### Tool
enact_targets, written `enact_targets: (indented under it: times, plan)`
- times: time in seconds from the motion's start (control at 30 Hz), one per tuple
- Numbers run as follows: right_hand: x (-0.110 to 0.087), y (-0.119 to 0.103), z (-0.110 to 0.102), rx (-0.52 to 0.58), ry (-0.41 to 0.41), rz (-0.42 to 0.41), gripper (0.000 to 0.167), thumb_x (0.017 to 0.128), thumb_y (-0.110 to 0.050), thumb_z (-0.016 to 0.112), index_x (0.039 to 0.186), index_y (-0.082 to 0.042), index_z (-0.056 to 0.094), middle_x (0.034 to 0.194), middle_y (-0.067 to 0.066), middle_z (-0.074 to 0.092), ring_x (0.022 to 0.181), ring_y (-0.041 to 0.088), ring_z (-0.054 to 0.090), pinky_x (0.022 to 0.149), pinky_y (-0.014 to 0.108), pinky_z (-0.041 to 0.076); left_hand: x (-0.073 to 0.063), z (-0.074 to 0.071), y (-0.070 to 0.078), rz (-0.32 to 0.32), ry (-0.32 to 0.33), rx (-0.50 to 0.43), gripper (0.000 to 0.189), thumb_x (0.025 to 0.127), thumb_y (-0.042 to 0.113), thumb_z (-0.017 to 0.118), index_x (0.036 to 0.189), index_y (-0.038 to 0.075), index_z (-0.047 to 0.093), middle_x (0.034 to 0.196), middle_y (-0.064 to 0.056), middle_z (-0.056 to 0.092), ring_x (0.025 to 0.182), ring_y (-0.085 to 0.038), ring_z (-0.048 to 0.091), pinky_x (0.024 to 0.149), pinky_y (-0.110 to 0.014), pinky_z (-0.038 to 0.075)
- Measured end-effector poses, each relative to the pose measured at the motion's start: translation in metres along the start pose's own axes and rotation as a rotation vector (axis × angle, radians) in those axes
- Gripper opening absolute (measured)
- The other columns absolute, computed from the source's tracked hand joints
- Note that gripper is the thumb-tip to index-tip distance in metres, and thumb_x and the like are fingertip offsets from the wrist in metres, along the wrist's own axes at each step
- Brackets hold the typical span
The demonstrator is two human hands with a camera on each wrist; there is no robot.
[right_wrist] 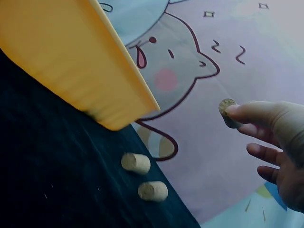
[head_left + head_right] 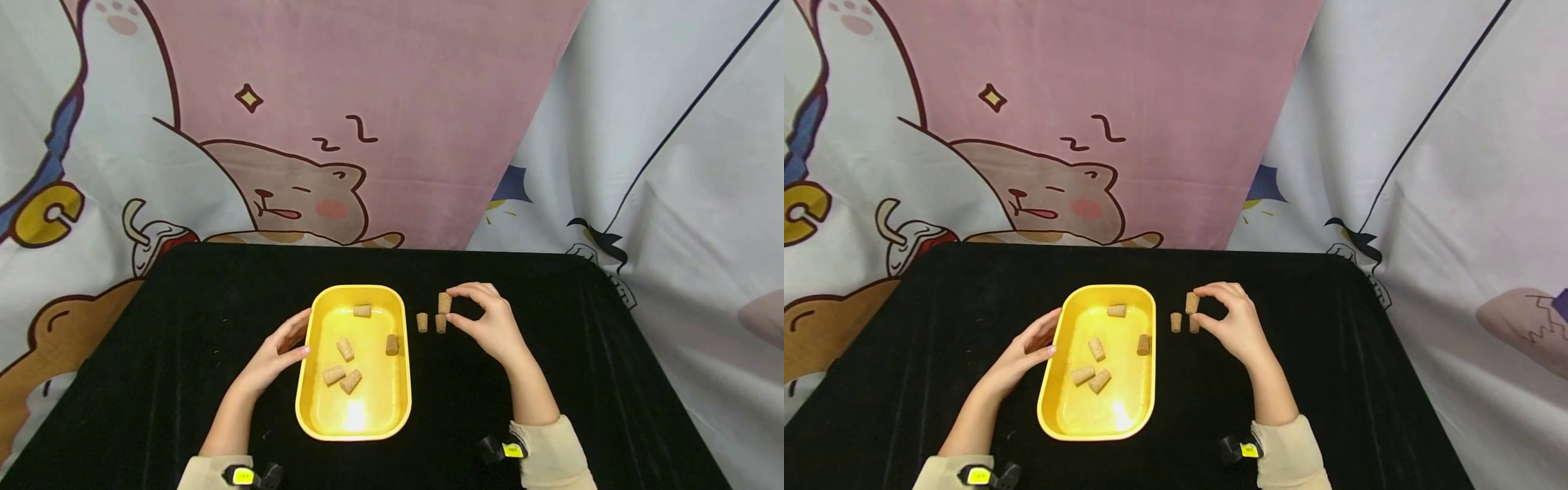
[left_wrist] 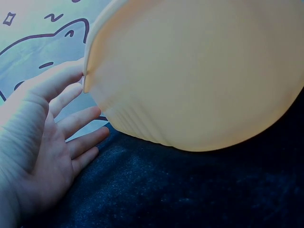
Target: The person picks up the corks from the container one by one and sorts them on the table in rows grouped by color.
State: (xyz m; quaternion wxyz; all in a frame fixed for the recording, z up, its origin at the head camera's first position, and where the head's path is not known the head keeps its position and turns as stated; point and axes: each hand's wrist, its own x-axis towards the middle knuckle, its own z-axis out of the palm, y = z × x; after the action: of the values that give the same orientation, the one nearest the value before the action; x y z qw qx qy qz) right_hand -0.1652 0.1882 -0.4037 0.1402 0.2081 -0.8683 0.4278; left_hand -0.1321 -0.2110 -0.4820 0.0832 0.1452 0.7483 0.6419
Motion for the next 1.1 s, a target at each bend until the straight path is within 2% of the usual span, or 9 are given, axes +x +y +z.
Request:
enact_targets:
  times: [0.57,0.77,0.9,1.1]
  plan:
    - [-0.011,0.047,-0.015,0.034,-0.103,0.142,0.035,0.08,-0.011,0.077,0.113,-0.013,0.067,0.116,0.002,0.062,0.109,0.021,0.048,0.092,0.053,0.038,0.0,-0.001,-0.001,-0.009,-0.004,0.002,0.061,0.095,0.011,0.059,0.149,0.015,0.032,0.15,-0.011,0.037,0.134,-0.034,0.035,0.105,-0.062,0.024]
    - [-0.016,0.062,-0.012,0.038,-0.138,0.194,0.035,0.081,-0.012,0.076,0.114,-0.013,0.066,0.116,0.003,0.061,0.107,0.022,0.049,0.09,0.049,0.037,-0.001,-0.001,-0.001,-0.007,-0.006,0.001,0.061,0.095,0.012,0.058,0.149,0.015,0.032,0.15,-0.01,0.037,0.135,-0.033,0.034,0.106,-0.061,0.024]
    - [-0.019,0.071,-0.008,0.031,-0.151,0.201,0.034,0.08,-0.012,0.076,0.113,-0.012,0.066,0.116,0.003,0.062,0.106,0.023,0.05,0.087,0.045,0.038,-0.001,-0.002,-0.001,0.006,-0.012,-0.001,0.061,0.095,0.01,0.058,0.149,0.015,0.031,0.149,-0.011,0.037,0.134,-0.034,0.035,0.105,-0.062,0.024]
    - [-0.021,0.08,-0.002,0.021,-0.161,0.227,0.034,0.079,-0.013,0.077,0.112,-0.013,0.067,0.115,0.004,0.062,0.105,0.025,0.051,0.086,0.045,0.04,0.0,0.0,-0.001,-0.004,-0.001,-0.002,0.061,0.094,0.011,0.059,0.149,0.016,0.033,0.149,-0.009,0.038,0.134,-0.032,0.036,0.105,-0.061,0.026]
